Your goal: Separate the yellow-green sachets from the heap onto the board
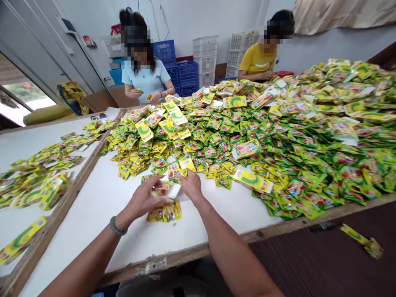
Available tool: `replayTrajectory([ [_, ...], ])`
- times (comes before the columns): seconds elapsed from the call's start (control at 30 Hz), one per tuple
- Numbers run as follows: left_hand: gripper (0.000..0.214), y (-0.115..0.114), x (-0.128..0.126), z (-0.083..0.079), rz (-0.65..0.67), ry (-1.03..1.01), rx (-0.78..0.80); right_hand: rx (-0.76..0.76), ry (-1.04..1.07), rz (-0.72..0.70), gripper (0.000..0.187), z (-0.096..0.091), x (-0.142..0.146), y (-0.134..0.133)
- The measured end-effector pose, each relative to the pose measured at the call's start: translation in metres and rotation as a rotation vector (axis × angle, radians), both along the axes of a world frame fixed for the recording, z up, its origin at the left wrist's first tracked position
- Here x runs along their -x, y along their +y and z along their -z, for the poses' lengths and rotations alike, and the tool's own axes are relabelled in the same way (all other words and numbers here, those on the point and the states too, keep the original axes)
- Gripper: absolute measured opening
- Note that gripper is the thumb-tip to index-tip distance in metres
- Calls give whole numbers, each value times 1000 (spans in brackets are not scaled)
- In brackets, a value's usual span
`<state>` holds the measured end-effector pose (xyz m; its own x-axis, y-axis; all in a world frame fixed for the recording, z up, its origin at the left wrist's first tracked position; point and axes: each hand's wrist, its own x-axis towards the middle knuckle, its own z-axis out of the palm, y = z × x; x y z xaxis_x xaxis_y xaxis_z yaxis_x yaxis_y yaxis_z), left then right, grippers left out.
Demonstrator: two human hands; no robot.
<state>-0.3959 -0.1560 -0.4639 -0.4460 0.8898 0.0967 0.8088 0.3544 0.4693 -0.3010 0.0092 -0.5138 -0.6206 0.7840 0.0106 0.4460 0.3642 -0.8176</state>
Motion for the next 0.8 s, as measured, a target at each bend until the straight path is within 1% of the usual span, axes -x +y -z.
replayTrajectory([
  [0.07, 73, -5, 7, 3, 106, -131, 14, -19, -42, 16, 29, 0, 0, 0],
  [0.13, 73, -6, 16, 7, 185, -163, 88, -3, -42, 28, 29, 0, 1, 1],
  [0.17, 72, -5, 19, 9, 202, -146, 134, 3, -34, 31, 30, 0, 1, 1],
  [0.23, 69, 0, 22, 14, 181, -57, 206, 9, 8, 22, 31, 0, 2, 2],
  [0.37, 60, 20, 19, 21, 64, 161, 283, 29, 116, 22, 31, -2, 0, 1],
  [0.43, 65, 26, 17, 23, 29, 209, 293, 46, 140, 21, 31, -4, -2, 0],
  [0.5, 70, 26, 16, 25, -3, 190, 299, 73, 177, 0, 32, -6, -3, 0],
  [0.57, 70, 18, 15, 28, -52, 114, 282, 113, 235, -16, 33, -7, -4, 0],
  [0.63, 62, 8, 16, 31, -119, 2, 224, 148, 301, -14, 35, -8, -4, -1],
  [0.73, 44, -7, 15, 36, -193, -242, 68, 186, 371, -41, 35, -4, -2, -5],
  [0.8, 39, -11, 12, 39, -189, -445, -62, 184, 341, -84, 33, -1, 1, -8],
])
